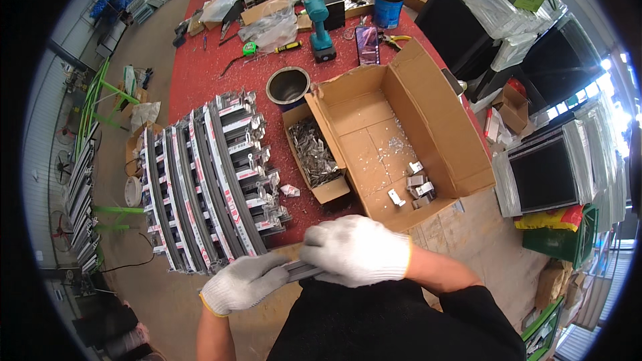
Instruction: The person assembles metal frame components by inserting small metal brackets and fasteners into slots on long aluminum extrusions. They repeatedly pick parts from a cardboard box, fit them into the frame, and place the assembled units on a stack on the table.
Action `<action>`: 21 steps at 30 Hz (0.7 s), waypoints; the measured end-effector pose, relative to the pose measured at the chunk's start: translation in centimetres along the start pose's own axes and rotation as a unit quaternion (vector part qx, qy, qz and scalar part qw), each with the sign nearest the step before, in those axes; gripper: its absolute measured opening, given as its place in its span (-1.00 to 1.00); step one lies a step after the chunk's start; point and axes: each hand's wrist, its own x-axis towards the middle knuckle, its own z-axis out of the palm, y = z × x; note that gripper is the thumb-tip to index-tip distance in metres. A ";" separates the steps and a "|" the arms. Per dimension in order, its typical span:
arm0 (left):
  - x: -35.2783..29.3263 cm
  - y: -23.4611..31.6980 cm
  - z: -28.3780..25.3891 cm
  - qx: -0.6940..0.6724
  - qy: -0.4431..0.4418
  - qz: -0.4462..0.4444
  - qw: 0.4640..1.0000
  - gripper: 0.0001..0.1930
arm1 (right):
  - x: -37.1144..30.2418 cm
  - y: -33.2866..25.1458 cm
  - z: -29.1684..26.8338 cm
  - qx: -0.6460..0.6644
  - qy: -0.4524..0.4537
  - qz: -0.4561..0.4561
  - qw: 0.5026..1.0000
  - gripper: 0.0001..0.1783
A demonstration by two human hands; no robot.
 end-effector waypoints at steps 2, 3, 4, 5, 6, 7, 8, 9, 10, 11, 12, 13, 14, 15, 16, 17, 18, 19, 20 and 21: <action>-0.3 -2.7 1.0 -0.083 -0.025 -0.011 0.996 -0.57 | 1.2 -0.1 1.5 -0.001 -0.040 -0.008 0.999 -0.65; -0.2 -3.9 1.6 -0.125 -0.040 0.000 0.991 -0.57 | 1.6 0.0 2.0 0.012 -0.063 -0.019 0.998 -0.68; -0.4 -5.0 2.0 -0.149 -0.054 -0.007 0.987 -0.54 | 1.8 -0.1 2.4 -0.002 -0.056 -0.038 0.998 -0.69; -0.5 -5.9 2.8 -0.187 -0.061 -0.022 0.980 -0.53 | 1.9 -0.2 2.8 -0.012 -0.060 -0.049 0.997 -0.70; -0.7 -6.7 3.6 -0.224 -0.064 -0.037 0.972 -0.52 | 2.1 -0.3 3.2 -0.022 -0.075 -0.037 0.996 -0.71; -0.8 -7.3 4.1 -0.262 -0.067 -0.061 0.961 -0.51 | 2.5 -0.2 3.5 -0.025 -0.100 -0.049 0.993 -0.70; -0.8 -7.9 4.3 -0.255 -0.072 -0.070 0.962 -0.50 | 2.6 -0.2 3.5 -0.015 -0.090 -0.055 0.994 -0.66; -0.8 -8.3 4.7 -0.255 -0.059 -0.058 0.963 -0.50 | 2.8 -0.1 3.5 -0.014 -0.109 -0.055 0.992 -0.62; -0.7 -8.5 5.2 -0.263 -0.046 -0.050 0.962 -0.50 | 2.8 0.1 3.2 0.016 -0.052 -0.063 0.997 -0.55; -0.7 -8.7 5.7 -0.271 -0.031 -0.042 0.961 -0.50 | 2.6 0.3 2.7 0.040 -0.014 -0.065 0.997 -0.48; -0.6 -8.7 6.4 -0.308 -0.007 -0.050 0.950 -0.47 | 2.4 0.7 2.1 0.059 -0.001 -0.053 0.997 -0.41; -0.5 -8.8 6.8 -0.316 0.012 -0.040 0.948 -0.46 | 1.8 1.3 1.2 0.105 0.067 -0.036 0.992 -0.38; -0.4 -8.8 7.3 -0.326 0.030 -0.032 0.944 -0.45 | 0.6 2.1 -0.1 0.087 0.084 0.018 0.992 -0.45; -0.3 -8.8 7.7 -0.347 0.043 -0.024 0.937 -0.43 | -0.8 3.4 -1.8 0.042 0.114 0.065 0.990 -0.51; -0.2 -8.8 8.1 -0.343 0.067 -0.027 0.937 -0.44 | -1.9 4.8 -2.9 0.019 0.156 0.132 0.979 -0.54; -0.1 -8.8 8.4 -0.329 0.086 -0.033 0.940 -0.45 | -3.1 6.6 -4.0 -0.063 0.159 0.186 0.967 -0.64; 0.1 -8.8 8.7 -0.325 0.103 -0.036 0.939 -0.47 | -4.3 8.4 -4.7 -0.186 0.124 0.263 0.939 -0.67; 0.5 -8.7 9.0 -0.334 0.119 -0.033 0.934 -0.48 | -4.8 10.8 -4.9 -0.280 0.022 0.366 0.887 -0.60; 0.8 -8.6 9.3 -0.338 0.126 -0.031 0.932 -0.44 | -6.0 12.5 -4.7 -0.356 -0.078 0.418 0.832 -0.51; 1.1 -8.5 9.6 -0.355 0.132 -0.026 0.925 -0.40 | -6.9 14.5 -4.5 -0.331 -0.121 0.448 0.821 -0.47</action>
